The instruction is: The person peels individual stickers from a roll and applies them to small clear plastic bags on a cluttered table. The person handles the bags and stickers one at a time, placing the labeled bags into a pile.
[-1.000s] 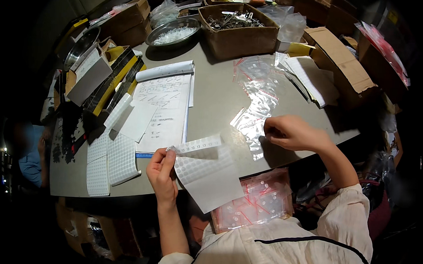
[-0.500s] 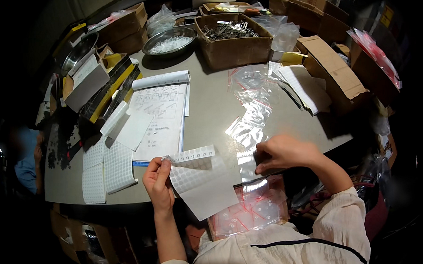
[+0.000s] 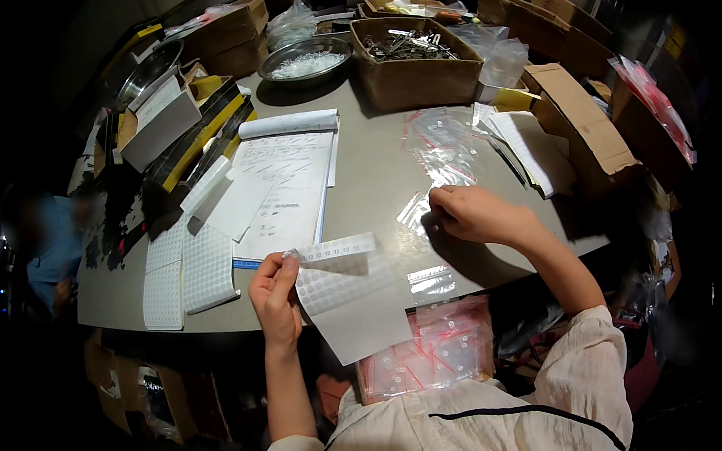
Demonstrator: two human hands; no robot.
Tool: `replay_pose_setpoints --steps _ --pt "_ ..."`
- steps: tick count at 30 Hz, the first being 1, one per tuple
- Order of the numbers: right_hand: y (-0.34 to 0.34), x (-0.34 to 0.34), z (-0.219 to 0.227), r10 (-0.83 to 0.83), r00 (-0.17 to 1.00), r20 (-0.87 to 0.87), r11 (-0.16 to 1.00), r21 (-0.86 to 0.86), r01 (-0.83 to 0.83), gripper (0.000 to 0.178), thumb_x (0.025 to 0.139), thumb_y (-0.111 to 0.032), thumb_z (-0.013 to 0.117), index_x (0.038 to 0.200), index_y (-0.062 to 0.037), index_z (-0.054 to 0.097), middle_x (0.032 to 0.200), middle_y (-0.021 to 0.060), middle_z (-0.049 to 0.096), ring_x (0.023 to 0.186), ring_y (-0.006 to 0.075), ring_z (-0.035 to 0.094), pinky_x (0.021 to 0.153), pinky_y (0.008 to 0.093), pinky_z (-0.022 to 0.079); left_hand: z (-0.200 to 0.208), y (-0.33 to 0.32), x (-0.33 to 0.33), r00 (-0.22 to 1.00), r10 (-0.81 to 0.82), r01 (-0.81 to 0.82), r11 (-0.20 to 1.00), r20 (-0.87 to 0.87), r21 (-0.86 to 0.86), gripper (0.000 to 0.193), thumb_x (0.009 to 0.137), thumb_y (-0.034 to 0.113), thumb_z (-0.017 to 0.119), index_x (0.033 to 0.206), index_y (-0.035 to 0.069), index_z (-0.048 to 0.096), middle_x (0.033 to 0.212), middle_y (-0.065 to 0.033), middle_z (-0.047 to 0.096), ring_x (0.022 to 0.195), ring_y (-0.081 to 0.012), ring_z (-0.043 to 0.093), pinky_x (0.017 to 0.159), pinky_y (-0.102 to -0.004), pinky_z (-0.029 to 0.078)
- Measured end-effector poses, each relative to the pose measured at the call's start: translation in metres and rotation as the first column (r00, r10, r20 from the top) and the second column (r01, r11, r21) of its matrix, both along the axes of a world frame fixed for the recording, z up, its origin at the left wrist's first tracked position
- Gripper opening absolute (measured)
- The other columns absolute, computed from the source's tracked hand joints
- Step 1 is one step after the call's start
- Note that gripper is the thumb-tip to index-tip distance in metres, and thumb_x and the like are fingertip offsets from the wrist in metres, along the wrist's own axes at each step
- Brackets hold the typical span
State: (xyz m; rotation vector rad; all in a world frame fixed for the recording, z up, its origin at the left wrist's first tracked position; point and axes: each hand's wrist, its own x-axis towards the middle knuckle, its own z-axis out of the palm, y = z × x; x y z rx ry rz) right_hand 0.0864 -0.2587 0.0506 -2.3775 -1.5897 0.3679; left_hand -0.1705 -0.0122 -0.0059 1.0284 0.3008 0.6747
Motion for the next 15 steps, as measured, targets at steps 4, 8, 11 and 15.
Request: replay_pose_setpoints --steps 4,8,11,15 --pt "0.001 -0.002 -0.007 -0.094 0.976 0.194 0.995 -0.010 0.098 0.024 0.089 -0.016 0.071 0.103 -0.0025 0.056 0.092 0.0187 0.067 0.089 0.0419 0.066 0.074 0.0481 0.051 -0.001 0.002 -0.001 1.000 0.023 -0.022 0.999 -0.014 0.028 0.008 0.101 0.007 0.065 0.098 -0.001 0.065 0.085 0.0010 0.064 0.074 -0.0028 0.054 0.069 -0.0176 0.040" --pt "-0.017 0.004 0.002 -0.169 0.971 0.169 0.968 -0.157 0.195 0.026 0.088 -0.015 0.066 0.105 0.0004 0.055 0.089 0.0225 0.069 0.087 0.0440 0.069 0.074 0.0523 0.053 0.003 -0.002 0.002 0.999 0.022 -0.022 1.000 -0.023 0.008 0.008 0.101 0.007 0.065 0.096 0.000 0.066 0.082 0.0023 0.062 0.072 -0.0020 0.050 0.066 -0.0175 0.036" --pt "-0.031 -0.020 0.014 -0.075 0.993 0.088 0.957 -0.272 0.097 0.054 0.084 -0.043 0.079 0.105 -0.0005 0.054 0.084 0.0223 0.067 0.086 0.0457 0.067 0.074 0.0507 0.052 0.001 0.002 0.000 0.999 0.021 -0.020 0.999 -0.035 0.028 0.009 0.101 0.007 0.065 0.096 0.000 0.066 0.083 0.0014 0.063 0.073 -0.0027 0.053 0.068 -0.0180 0.039" --pt "-0.045 -0.066 0.027 0.103 0.991 -0.083 0.928 -0.352 -0.126 0.064 0.085 -0.056 0.077 0.108 -0.0009 0.055 0.087 0.0210 0.067 0.084 0.0441 0.067 0.073 0.0488 0.052 0.018 -0.004 -0.004 0.996 -0.044 0.042 0.999 -0.072 -0.027 0.012 0.101 0.008 0.064 0.102 -0.003 0.068 0.088 -0.0014 0.068 0.076 -0.0051 0.059 0.071 -0.0192 0.045"
